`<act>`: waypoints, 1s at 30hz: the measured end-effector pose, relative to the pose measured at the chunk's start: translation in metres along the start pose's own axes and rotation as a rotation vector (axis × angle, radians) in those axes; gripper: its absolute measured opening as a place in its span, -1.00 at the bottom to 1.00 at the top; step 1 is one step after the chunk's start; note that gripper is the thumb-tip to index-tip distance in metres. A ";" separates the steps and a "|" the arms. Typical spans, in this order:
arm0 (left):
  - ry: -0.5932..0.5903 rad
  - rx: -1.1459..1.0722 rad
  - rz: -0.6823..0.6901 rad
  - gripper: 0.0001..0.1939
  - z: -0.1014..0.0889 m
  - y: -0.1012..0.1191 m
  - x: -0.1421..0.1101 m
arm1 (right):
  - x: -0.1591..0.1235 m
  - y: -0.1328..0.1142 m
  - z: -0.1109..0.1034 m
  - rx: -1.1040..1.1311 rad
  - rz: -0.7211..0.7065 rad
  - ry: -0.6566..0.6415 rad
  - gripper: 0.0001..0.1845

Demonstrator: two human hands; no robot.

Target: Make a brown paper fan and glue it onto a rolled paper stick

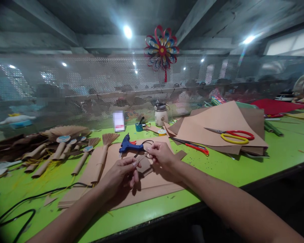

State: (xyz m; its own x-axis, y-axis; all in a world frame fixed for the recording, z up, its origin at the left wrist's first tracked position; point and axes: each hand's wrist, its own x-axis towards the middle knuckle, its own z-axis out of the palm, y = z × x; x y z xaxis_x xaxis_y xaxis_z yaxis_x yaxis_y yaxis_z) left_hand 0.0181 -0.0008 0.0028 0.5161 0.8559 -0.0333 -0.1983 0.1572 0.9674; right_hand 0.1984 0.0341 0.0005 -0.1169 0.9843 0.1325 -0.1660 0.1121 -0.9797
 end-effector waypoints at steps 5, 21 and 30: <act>0.037 0.045 0.010 -0.83 -0.003 -0.002 -0.001 | 0.000 0.003 -0.002 0.055 0.106 -0.084 -0.57; 0.006 0.483 0.119 -0.71 -0.011 -0.007 0.010 | -0.026 -0.009 0.020 0.009 0.171 -0.151 -0.70; -0.009 0.394 0.197 -0.71 -0.007 0.007 0.002 | -0.026 -0.010 0.020 0.028 0.214 -0.126 -0.67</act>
State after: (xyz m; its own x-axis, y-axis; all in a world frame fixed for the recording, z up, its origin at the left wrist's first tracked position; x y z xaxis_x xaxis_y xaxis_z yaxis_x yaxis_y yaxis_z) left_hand 0.0125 0.0057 0.0076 0.5073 0.8463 0.1623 0.0380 -0.2101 0.9769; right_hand 0.1837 0.0049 0.0098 -0.2735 0.9601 -0.0577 -0.1509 -0.1021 -0.9833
